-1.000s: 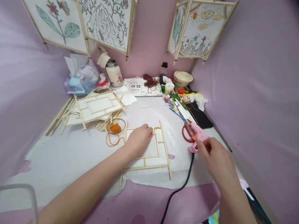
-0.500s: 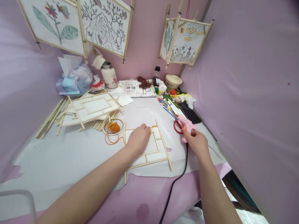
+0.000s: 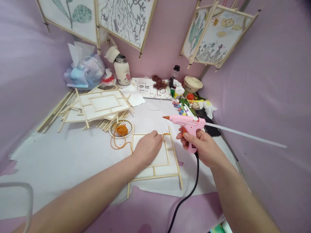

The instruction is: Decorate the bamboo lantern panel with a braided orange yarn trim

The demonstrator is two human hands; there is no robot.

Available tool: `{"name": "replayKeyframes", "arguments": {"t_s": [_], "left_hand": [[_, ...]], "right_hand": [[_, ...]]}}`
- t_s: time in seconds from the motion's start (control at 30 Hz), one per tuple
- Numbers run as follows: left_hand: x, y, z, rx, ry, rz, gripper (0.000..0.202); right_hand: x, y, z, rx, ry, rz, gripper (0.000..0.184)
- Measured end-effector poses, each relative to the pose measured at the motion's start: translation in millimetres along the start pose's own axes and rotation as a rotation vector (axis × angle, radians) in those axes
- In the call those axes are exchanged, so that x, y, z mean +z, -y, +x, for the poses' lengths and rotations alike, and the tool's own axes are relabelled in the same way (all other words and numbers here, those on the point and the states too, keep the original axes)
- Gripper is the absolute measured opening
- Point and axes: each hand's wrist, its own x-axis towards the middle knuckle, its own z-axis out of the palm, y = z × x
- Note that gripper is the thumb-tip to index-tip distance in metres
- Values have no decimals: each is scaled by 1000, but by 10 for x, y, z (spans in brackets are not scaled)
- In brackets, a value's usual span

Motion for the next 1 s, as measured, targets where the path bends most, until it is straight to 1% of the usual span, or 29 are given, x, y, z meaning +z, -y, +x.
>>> {"name": "replayKeyframes", "arguments": {"t_s": [0.1,0.2,0.27,0.37,0.5,0.7,0.87,1.0], "left_hand": [[15,11,1,-1,30,-9,31],[27,21,-2,-9,50,-53,29],[32,26,-6,-21,57,-98,28],[47,34,-12,-26,74,-122,28],[101,54,-17,2,82,-35,28],[155,77,-18,106,27,70,24],[98,78,-22,160,76,63,15],[84,77,-32,168,72,63,13]], "right_hand": [[-18,-113,42,38,37,-220,37],[-54,-252,30,40,3,-382,45],[-89,-322,6,44,-9,-456,46],[-135,-358,-41,42,-23,-539,43],[-161,-324,-106,11,-63,-671,42],[-156,-280,-130,14,-59,-749,39],[-148,-305,-149,28,-60,-771,44],[-160,-359,-183,56,-44,-797,43]]}}
